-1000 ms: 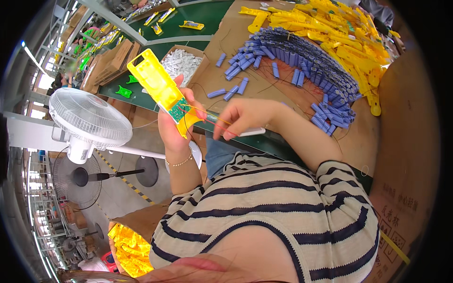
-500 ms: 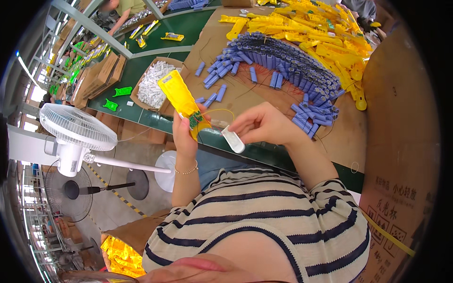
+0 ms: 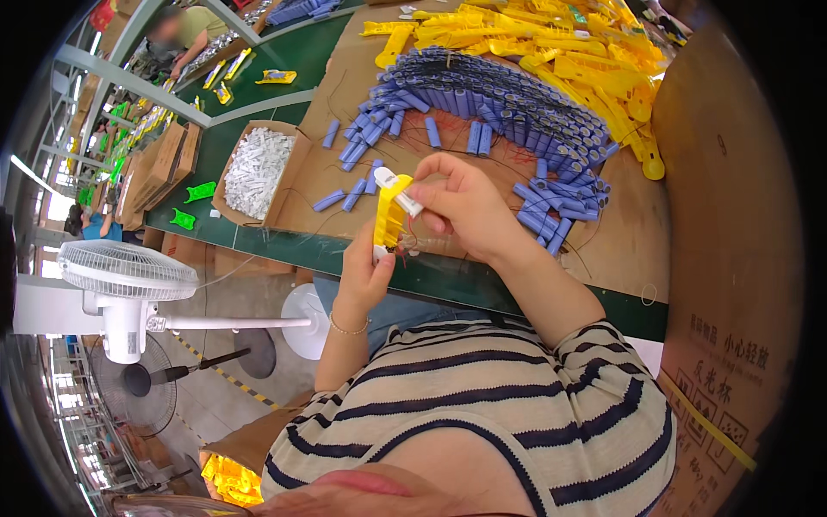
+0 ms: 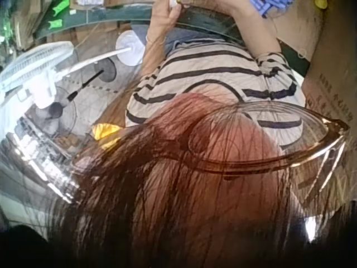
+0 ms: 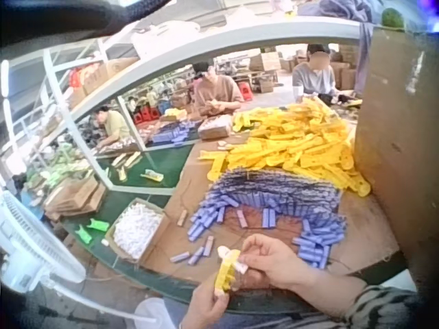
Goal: Assembling blue cylindrical battery components into yellow plastic housings and adding wiring at a factory workstation.
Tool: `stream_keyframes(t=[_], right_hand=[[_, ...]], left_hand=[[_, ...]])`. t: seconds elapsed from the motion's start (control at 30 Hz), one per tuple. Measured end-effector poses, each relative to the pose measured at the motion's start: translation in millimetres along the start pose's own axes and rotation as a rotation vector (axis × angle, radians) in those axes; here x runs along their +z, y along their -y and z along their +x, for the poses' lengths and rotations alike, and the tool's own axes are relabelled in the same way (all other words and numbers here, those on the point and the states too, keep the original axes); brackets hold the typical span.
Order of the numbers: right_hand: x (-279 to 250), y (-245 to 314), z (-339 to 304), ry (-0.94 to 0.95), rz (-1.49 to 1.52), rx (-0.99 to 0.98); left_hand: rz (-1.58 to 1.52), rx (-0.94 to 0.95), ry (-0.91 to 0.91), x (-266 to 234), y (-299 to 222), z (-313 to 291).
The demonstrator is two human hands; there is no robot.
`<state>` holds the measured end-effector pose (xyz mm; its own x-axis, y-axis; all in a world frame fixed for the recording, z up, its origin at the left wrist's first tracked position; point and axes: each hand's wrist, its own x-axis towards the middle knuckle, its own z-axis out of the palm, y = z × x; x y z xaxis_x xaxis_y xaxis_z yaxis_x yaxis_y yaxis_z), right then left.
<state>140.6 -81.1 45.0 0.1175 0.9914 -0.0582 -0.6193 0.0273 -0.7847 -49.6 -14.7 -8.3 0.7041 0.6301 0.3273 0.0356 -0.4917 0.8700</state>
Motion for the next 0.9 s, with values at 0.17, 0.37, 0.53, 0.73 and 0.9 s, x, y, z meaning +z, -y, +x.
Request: stream_keyframes(t=[0.17, 0.37, 0.53, 0.73, 0.9], right_hand=[[0.8, 6.0, -1.8, -0.018, 0.082, 0.008], [-7.6, 10.8, 4.2, -0.306, -0.947, -0.229], [-14.0, 6.8, 6.9, 0.077, -0.891, -0.511], [-8.1, -0.2, 6.3, -0.040, -0.338, -0.101], [1.7, -19.9, 3.3, -0.166, -0.544, -0.316]], left_hand=[[-0.040, -0.044, -0.002, 6.2, 0.4, 1.3], [-0.189, -0.180, 0.112, 11.5, -9.9, 0.7], [-0.438, -0.149, 0.261, 9.9, -2.0, -2.4], [-0.542, -0.171, 0.175, 23.7, -2.8, -2.6], [-0.599, -0.190, 0.035, 25.1, 4.4, -1.4]])
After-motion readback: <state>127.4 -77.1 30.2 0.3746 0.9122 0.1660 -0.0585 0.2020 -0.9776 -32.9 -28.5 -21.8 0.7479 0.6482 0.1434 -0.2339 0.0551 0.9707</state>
